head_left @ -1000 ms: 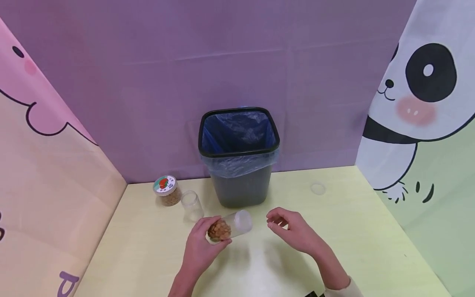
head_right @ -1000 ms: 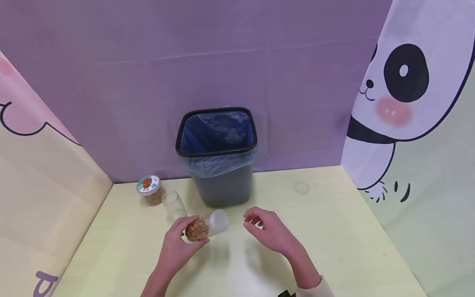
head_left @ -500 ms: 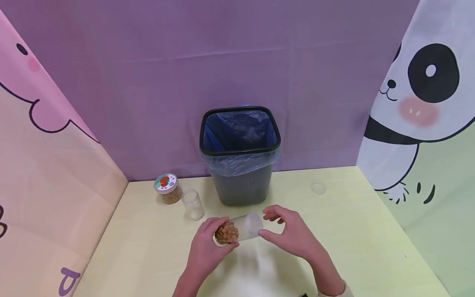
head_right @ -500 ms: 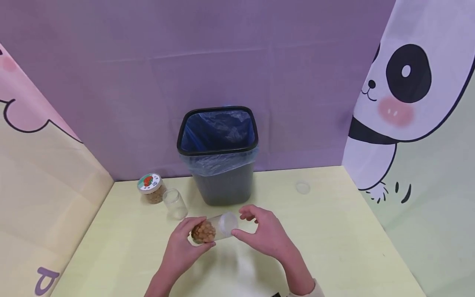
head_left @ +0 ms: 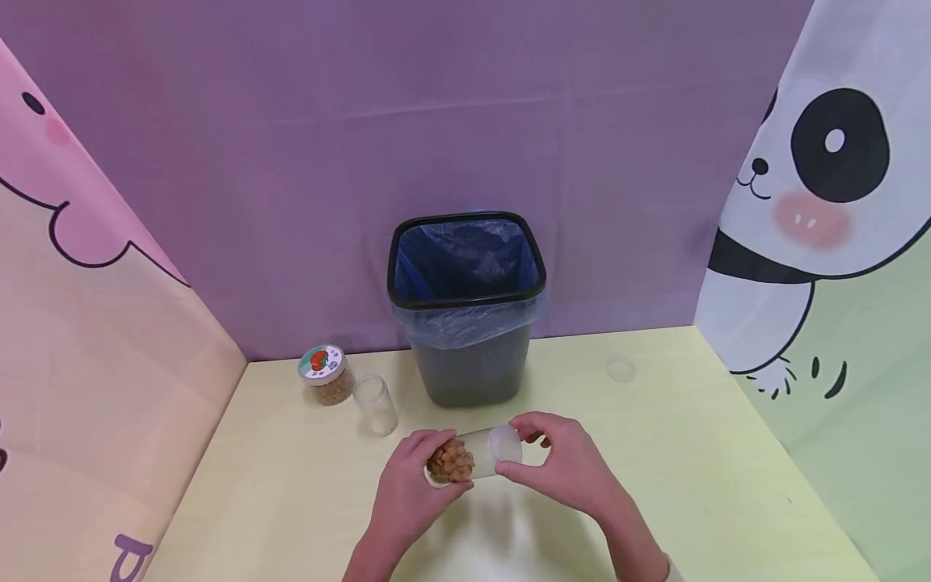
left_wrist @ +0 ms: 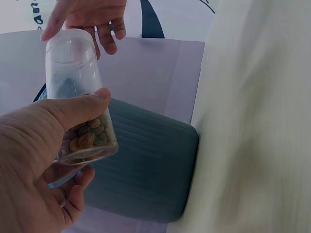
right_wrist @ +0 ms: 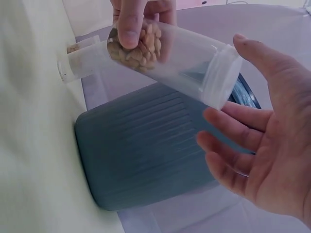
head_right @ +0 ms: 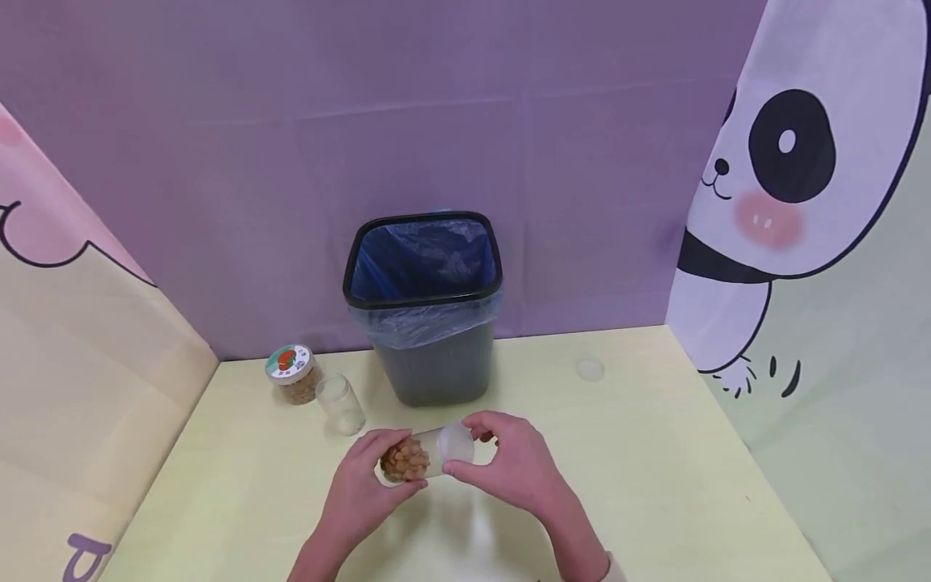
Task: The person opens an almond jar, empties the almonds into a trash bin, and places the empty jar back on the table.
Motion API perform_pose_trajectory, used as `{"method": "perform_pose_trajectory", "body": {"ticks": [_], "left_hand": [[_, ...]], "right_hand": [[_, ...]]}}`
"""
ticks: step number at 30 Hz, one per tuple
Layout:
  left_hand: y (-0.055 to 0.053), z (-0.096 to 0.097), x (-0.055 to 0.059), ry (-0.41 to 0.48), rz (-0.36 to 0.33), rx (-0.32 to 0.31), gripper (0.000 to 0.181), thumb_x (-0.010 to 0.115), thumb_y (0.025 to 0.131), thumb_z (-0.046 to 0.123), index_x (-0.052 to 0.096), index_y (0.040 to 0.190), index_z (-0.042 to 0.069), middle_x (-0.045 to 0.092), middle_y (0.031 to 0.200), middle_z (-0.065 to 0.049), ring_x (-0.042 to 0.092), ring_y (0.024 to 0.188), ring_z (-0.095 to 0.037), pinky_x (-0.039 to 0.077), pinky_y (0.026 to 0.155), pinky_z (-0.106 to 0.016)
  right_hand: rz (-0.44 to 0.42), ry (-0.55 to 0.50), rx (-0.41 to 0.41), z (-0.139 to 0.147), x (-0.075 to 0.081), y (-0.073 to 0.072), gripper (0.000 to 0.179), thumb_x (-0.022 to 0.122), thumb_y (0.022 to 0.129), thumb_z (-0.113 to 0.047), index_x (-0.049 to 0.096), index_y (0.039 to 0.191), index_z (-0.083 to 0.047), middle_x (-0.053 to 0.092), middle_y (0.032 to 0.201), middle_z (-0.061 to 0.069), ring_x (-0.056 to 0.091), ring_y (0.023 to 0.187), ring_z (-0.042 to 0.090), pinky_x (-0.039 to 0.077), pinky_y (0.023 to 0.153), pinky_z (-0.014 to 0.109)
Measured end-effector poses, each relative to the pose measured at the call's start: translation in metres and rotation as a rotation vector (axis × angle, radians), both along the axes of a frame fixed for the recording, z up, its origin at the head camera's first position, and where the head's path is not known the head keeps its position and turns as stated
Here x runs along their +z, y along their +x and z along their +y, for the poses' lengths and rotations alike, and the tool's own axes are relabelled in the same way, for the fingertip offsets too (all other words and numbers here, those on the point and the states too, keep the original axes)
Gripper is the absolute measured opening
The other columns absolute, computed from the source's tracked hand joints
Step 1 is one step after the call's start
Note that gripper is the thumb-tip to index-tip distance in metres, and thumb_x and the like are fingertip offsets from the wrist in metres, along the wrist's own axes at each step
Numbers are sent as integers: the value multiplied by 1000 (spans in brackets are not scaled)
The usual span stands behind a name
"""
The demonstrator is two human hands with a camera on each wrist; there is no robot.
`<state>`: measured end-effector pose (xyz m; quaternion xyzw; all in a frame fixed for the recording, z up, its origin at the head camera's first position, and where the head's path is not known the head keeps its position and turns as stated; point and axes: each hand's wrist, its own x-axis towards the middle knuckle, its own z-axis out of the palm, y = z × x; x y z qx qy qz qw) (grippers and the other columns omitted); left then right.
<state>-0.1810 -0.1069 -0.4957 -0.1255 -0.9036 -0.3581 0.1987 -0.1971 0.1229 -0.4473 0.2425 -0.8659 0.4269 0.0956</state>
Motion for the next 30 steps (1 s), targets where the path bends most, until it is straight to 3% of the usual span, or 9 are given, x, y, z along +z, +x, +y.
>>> {"method": "perform_pose_trajectory", "body": {"ticks": [6,9,15,19,22,26,30], "left_hand": [[2,4,-3,-5,27,-19,64,81,51,46,59,109,30,48,104,19,42,95,0,45,76,-27],[-2,4,-4,12,48,-50,64,79,54,49,57,111,31,48,105,19,44,96,-2,44,76,-28],[1,-3,-3,116,-62,-102,68,79,53,48,53,115,36,51,106,23,50,93,1,45,75,-28],[2,-10,-3,196,-158,-206,65,78,57,45,54,116,31,54,106,21,52,90,-2,43,72,-28],[4,-14,-4,200,-203,-247,62,74,60,48,54,116,29,54,107,21,51,90,-4,42,71,-27],[2,-16,-6,197,-180,-225,59,72,61,50,52,115,34,53,107,21,52,90,-3,42,70,-28],[-2,-16,-6,193,-126,-206,59,74,62,45,53,116,34,53,109,20,52,91,-3,42,67,-29]], "right_hand": [[109,-31,-2,1,-3,1,37,74,63,-45,61,90,-24,58,81,-17,53,73,1,44,60,23],[119,-60,3,3,-1,-3,36,75,63,-44,61,89,-23,59,80,-15,53,73,3,44,60,24],[88,-133,65,4,0,-8,33,77,63,-37,62,89,-22,58,78,-12,53,72,7,43,59,25],[72,-184,84,6,-1,-8,33,79,63,-31,62,90,-22,58,77,-11,53,73,10,43,59,25],[33,-189,101,7,-3,-7,34,77,65,-31,62,94,-22,58,80,-9,52,76,11,43,61,26],[5,-154,79,5,-4,-6,35,73,69,-35,59,99,-23,58,83,-9,51,80,10,43,63,27],[-12,-77,-33,1,-3,-6,34,71,67,-46,57,95,-31,56,80,-14,51,78,4,43,62,25]]}}
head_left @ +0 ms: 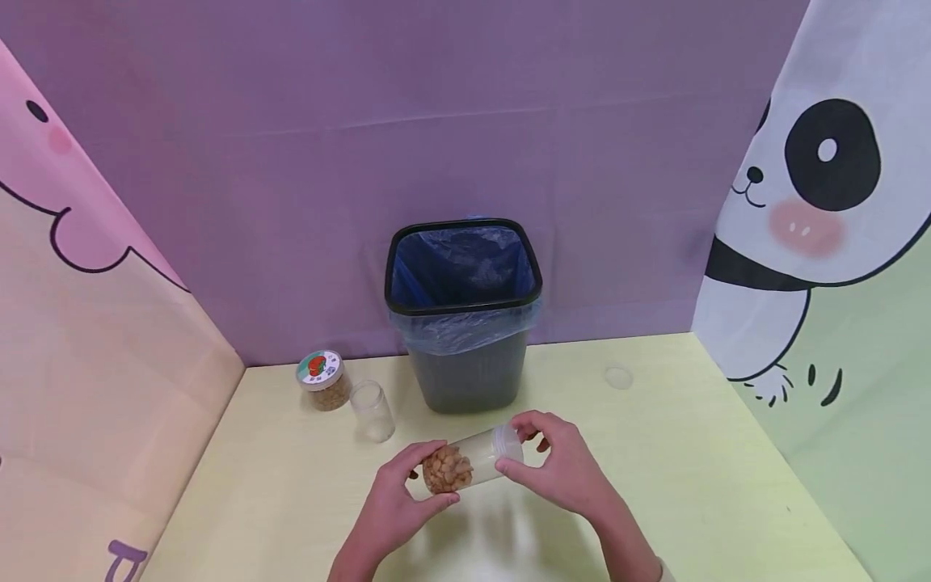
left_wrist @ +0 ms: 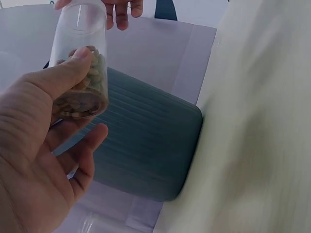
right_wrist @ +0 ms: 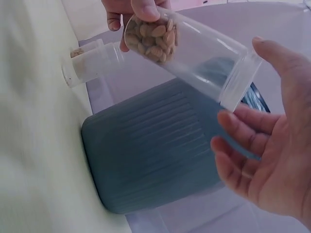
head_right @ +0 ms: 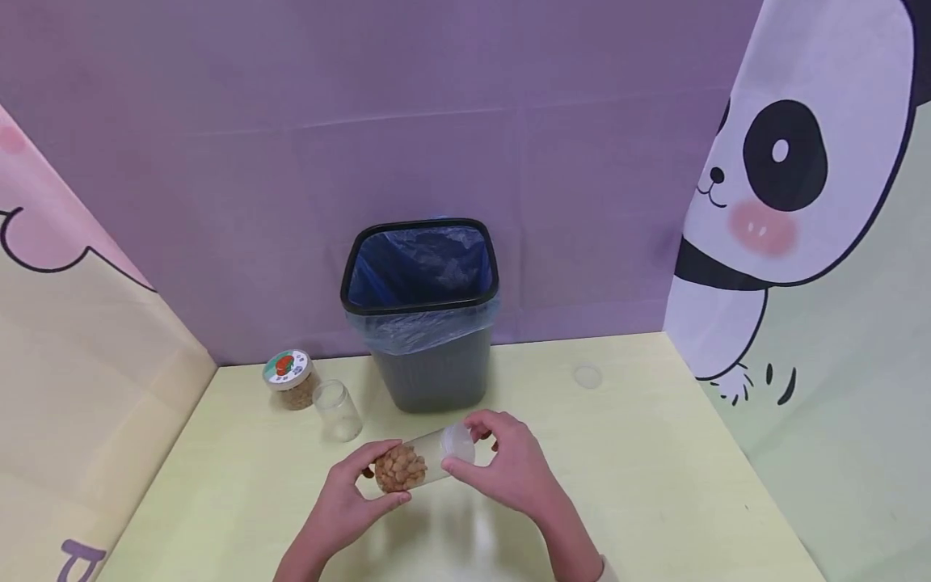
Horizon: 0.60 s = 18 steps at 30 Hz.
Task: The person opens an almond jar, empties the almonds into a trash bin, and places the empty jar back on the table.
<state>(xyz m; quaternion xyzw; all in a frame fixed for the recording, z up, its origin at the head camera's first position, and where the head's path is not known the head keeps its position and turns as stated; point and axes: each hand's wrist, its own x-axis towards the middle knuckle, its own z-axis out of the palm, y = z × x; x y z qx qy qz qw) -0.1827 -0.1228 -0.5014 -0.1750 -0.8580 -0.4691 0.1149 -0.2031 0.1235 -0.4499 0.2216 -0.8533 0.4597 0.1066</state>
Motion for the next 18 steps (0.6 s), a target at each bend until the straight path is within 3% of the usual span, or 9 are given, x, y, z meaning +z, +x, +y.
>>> {"method": "perform_pose_trajectory", "body": {"ticks": [4,7,12,18], "left_hand": [[-1,0,0,-11,56,11,60,77,63,39,52,117,31,53,110,17,52,91,-4,42,64,-28],[-1,2,-5,1,76,30,61,79,62,35,53,117,30,54,110,16,53,92,-5,42,64,-28],[-1,4,-9,23,59,44,60,80,60,35,55,115,32,58,104,18,55,85,-4,44,62,-31],[1,3,-11,49,29,58,58,80,59,36,56,112,34,61,94,15,55,66,-5,47,55,-26]], "right_hand": [[-72,57,-102,-3,2,2,33,68,63,-57,57,84,-35,55,75,-16,50,71,1,43,59,24],[-96,68,-117,-3,0,1,32,67,64,-58,57,79,-33,56,72,-15,50,69,1,43,58,24],[-78,23,-77,-2,-3,-1,30,70,64,-53,57,78,-29,56,71,-14,51,70,2,44,60,25],[-47,-32,0,-3,-8,-2,30,72,65,-47,59,86,-29,57,77,-15,52,75,4,44,61,26]]}}
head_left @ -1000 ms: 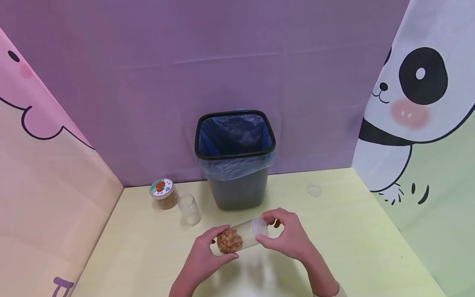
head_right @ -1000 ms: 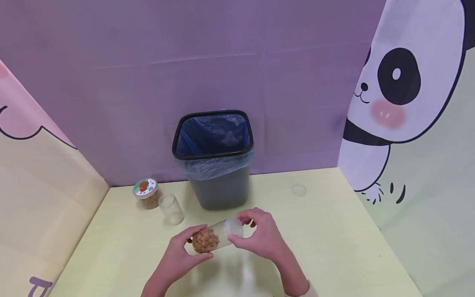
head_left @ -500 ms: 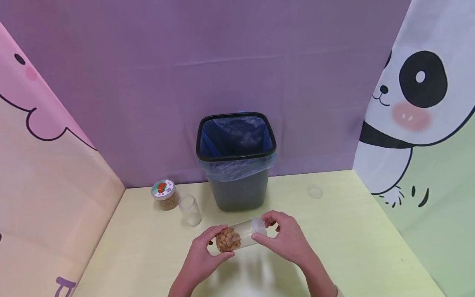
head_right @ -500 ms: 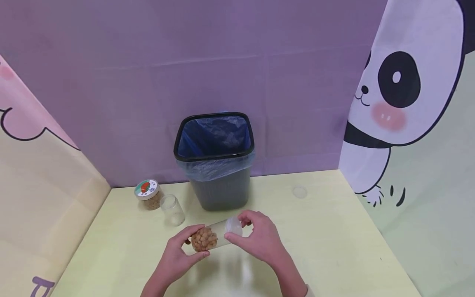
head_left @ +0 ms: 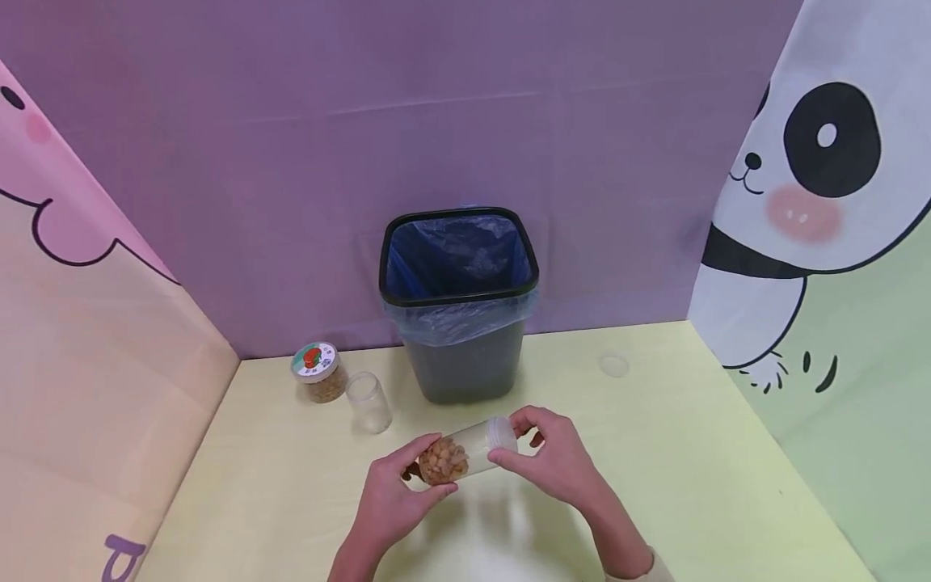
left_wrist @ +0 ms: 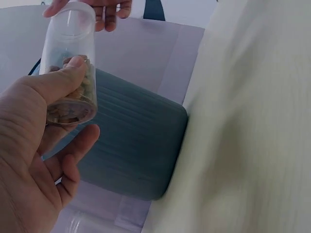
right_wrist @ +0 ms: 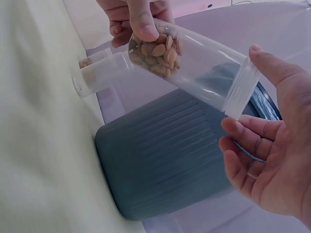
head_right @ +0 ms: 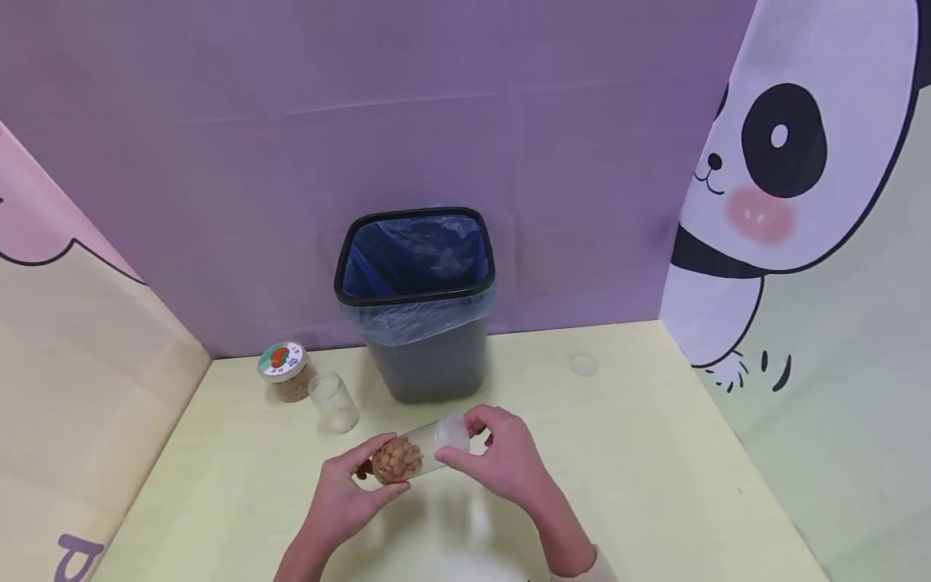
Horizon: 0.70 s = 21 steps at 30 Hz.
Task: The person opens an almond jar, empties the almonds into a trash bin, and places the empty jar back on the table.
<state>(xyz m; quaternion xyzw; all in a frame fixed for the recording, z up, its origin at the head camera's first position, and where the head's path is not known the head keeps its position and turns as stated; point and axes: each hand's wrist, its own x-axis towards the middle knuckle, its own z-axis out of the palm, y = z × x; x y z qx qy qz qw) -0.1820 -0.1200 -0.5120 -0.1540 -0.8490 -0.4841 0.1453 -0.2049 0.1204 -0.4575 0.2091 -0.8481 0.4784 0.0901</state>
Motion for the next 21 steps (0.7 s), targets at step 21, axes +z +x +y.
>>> {"method": "perform_pose_trajectory", "body": {"ticks": [21], "left_hand": [[-2,-5,-3,-12,-20,-10,58,81,55,41,59,109,36,59,96,16,51,50,-5,44,48,-22]], "right_hand": [[43,-64,262,2,35,15,51,75,67,-3,54,113,-4,56,101,9,51,92,26,44,67,32]]}}
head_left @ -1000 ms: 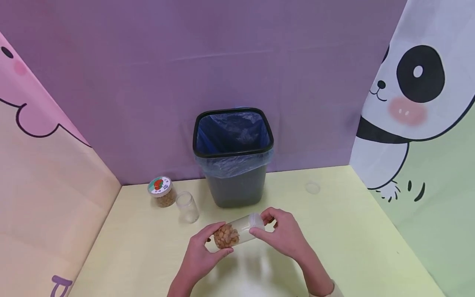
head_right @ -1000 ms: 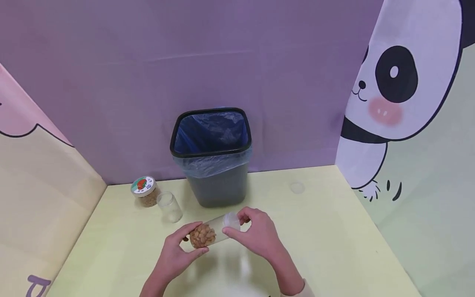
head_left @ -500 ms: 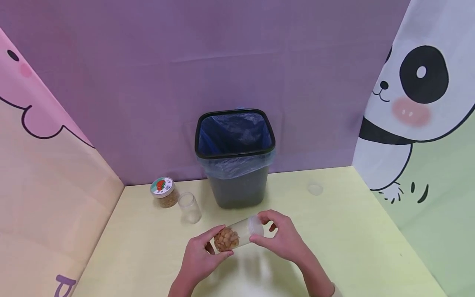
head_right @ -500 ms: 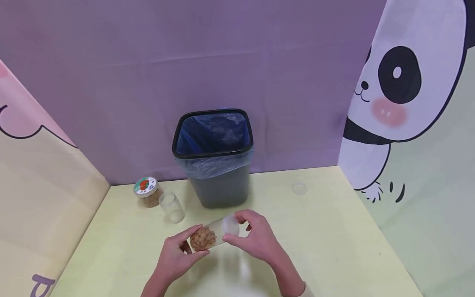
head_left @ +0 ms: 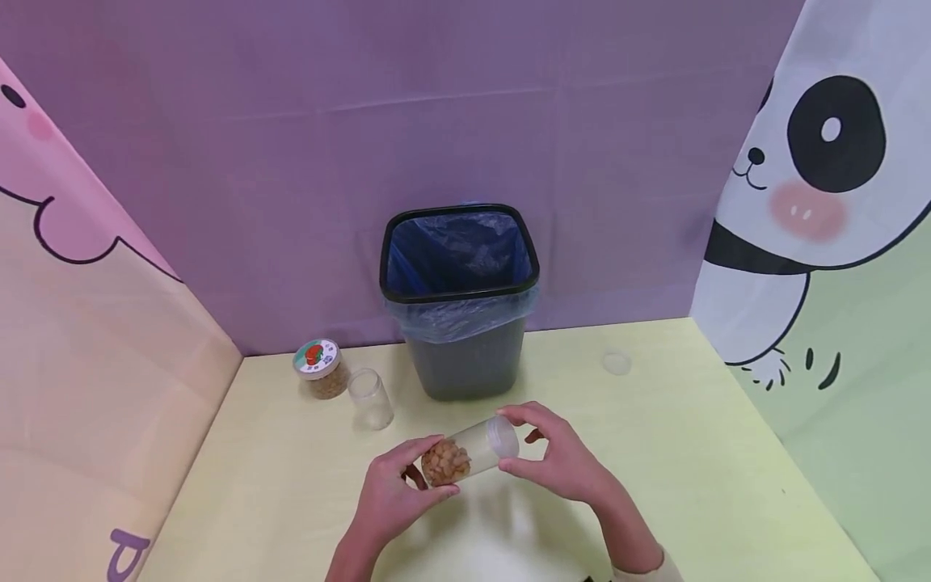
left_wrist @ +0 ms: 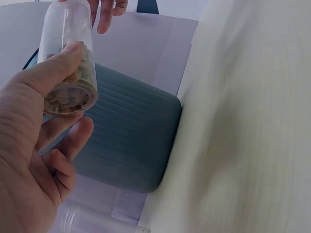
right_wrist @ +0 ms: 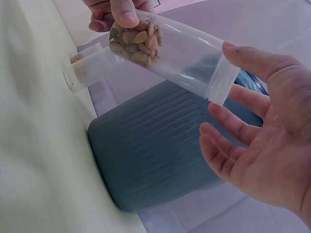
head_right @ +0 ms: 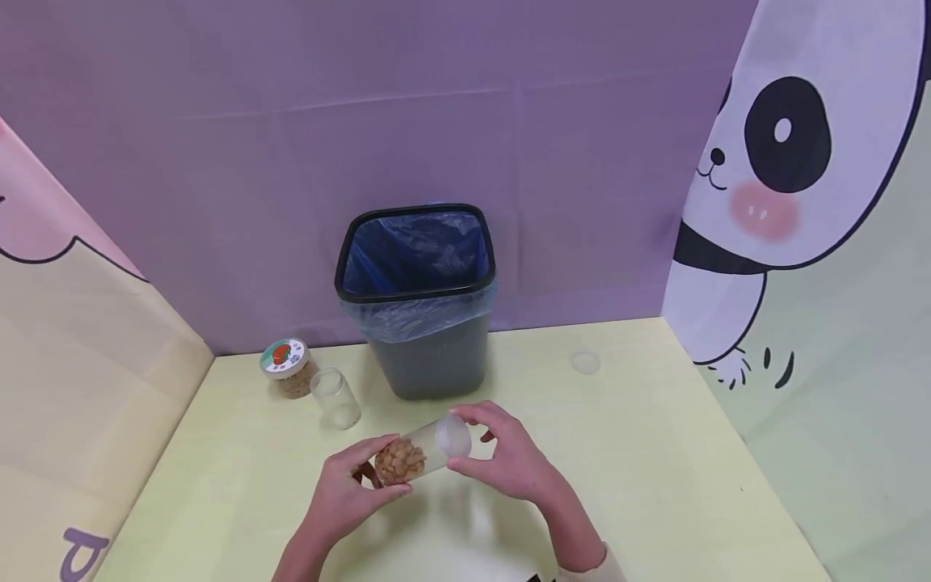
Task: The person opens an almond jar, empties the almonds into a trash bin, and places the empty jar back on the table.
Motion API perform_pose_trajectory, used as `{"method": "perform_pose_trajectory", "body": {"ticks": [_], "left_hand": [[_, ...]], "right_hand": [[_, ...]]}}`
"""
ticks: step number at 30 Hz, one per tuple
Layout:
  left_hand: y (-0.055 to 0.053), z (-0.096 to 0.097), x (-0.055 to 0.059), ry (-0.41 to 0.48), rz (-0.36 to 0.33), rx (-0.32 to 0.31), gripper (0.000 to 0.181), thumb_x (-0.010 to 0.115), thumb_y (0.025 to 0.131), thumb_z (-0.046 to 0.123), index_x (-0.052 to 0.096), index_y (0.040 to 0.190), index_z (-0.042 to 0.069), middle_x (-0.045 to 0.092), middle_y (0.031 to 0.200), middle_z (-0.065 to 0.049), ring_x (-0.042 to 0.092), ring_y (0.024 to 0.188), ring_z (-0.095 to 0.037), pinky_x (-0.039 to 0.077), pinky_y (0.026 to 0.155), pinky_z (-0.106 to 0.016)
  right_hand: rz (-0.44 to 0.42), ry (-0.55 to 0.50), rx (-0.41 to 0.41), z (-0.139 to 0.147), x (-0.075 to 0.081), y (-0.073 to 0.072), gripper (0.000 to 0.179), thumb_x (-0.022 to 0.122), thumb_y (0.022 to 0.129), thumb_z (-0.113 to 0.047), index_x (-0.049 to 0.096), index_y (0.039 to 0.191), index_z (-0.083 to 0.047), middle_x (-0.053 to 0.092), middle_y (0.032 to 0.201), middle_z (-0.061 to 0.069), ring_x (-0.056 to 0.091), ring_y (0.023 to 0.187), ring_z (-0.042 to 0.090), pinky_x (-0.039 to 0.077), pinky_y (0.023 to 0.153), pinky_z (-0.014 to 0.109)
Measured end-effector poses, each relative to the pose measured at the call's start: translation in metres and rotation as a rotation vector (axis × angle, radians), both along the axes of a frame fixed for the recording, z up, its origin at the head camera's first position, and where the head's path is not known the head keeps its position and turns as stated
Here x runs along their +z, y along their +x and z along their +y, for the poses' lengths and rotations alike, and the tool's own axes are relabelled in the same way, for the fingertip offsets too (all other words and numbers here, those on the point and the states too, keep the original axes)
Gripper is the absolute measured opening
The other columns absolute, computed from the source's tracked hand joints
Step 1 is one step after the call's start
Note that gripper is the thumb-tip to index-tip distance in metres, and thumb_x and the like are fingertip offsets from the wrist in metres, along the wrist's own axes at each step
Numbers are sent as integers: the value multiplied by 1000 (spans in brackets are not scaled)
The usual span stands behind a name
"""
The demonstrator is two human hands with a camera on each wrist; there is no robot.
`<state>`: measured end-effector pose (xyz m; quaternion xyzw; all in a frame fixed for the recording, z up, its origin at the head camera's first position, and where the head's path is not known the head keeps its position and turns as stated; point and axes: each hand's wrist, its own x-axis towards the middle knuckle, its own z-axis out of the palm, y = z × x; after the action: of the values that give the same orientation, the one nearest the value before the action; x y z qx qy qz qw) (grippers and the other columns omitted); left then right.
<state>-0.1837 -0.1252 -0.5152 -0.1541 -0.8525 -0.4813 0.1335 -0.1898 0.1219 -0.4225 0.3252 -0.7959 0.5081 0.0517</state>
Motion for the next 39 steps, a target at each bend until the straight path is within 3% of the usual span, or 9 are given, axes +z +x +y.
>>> {"method": "perform_pose_trajectory", "body": {"ticks": [7,10,14,17,19,23,27,32,39], "left_hand": [[-2,1,-1,35,9,-13,59,83,55,34,59,109,34,58,101,15,51,51,-6,45,47,-24],[-1,2,-2,47,21,-39,58,81,57,37,59,110,31,59,103,12,51,50,-6,45,46,-24],[0,2,-3,46,43,-62,58,79,59,38,58,112,29,59,105,9,51,50,-7,45,46,-24],[1,1,-4,53,46,-58,58,79,59,38,58,112,29,59,104,9,51,49,-6,45,45,-24],[2,1,-4,56,42,-50,58,79,58,39,58,112,31,59,103,9,51,49,-6,44,45,-23],[3,0,-5,52,42,-40,58,80,57,37,59,111,31,61,99,9,50,48,-5,43,44,-22],[1,0,-8,26,56,-35,59,81,57,36,59,111,31,62,95,8,49,47,-4,42,43,-20],[2,0,-10,30,42,-1,60,81,56,37,58,111,34,62,92,9,49,46,-4,42,43,-21],[4,1,-9,68,11,-7,59,82,56,34,59,110,33,63,91,9,50,46,-5,42,42,-22]], "right_hand": [[18,-9,71,3,-6,-5,57,73,67,0,50,118,-8,54,109,7,50,96,26,44,71,33],[8,-19,39,5,-16,-9,60,73,70,-7,46,123,-12,52,115,4,47,103,24,44,75,35],[32,33,-132,5,-29,-13,43,66,79,-24,49,118,-16,53,112,-4,47,104,17,43,75,35],[71,158,-314,3,-32,-13,23,59,83,-37,56,101,-22,55,97,-12,49,91,8,43,67,29],[78,252,-409,1,-32,-11,19,56,82,-45,57,87,-27,54,85,-17,47,79,2,41,60,26],[70,346,-476,-1,-30,-8,27,55,77,-57,53,70,-31,48,71,-21,43,64,1,38,54,22],[71,317,-448,0,-31,-9,28,58,72,-60,55,71,-32,49,72,-24,45,67,-1,40,58,22],[93,215,-319,2,-32,-10,24,65,71,-51,61,86,-33,54,82,-23,49,79,-2,43,64,24],[120,84,-71,3,-17,-2,42,71,72,-16,57,112,-20,56,101,-8,51,90,9,43,69,27]]}}
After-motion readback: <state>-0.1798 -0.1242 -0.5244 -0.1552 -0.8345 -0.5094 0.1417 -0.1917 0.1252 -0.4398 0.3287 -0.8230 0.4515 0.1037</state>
